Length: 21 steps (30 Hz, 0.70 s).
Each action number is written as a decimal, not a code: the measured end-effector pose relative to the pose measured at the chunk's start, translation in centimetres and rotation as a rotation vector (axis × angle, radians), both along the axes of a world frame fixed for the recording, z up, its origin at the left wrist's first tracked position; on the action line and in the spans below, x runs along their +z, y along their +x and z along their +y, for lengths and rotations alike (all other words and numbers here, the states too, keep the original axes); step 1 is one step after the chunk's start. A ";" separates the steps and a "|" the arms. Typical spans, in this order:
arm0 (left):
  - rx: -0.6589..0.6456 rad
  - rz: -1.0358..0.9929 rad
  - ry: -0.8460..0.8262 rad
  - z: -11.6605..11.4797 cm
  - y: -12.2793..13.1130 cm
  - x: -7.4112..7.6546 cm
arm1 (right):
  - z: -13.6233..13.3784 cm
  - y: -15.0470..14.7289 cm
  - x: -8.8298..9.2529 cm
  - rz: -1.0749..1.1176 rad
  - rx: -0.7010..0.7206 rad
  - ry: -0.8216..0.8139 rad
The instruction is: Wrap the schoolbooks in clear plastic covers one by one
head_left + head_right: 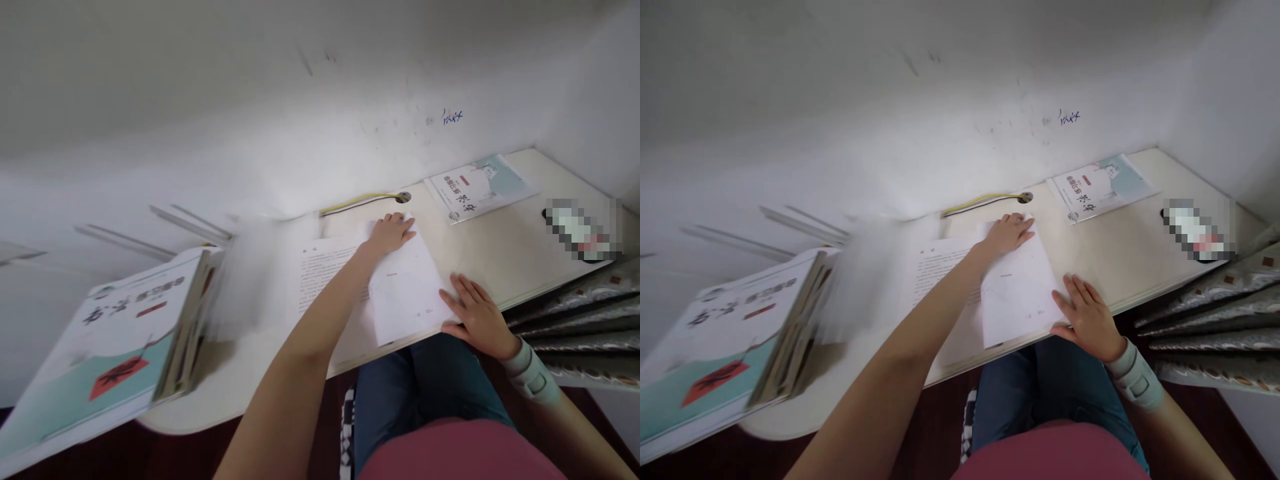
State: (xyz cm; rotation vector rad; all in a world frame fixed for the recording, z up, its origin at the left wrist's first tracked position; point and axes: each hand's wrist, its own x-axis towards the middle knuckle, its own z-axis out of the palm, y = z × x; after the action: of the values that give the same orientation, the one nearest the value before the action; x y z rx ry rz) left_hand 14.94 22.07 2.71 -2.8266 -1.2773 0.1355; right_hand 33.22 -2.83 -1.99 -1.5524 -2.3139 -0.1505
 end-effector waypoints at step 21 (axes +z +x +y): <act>-0.047 0.136 -0.149 -15.5 -2.4 1.4 | -0.1 0.1 0.7 -0.047 -0.005 -0.068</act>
State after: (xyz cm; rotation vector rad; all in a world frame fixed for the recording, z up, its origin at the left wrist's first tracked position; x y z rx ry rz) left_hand 12.56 6.56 4.09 -2.9078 -1.2195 0.4308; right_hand 33.27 -2.90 -1.29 -1.6033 -2.3749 -0.1112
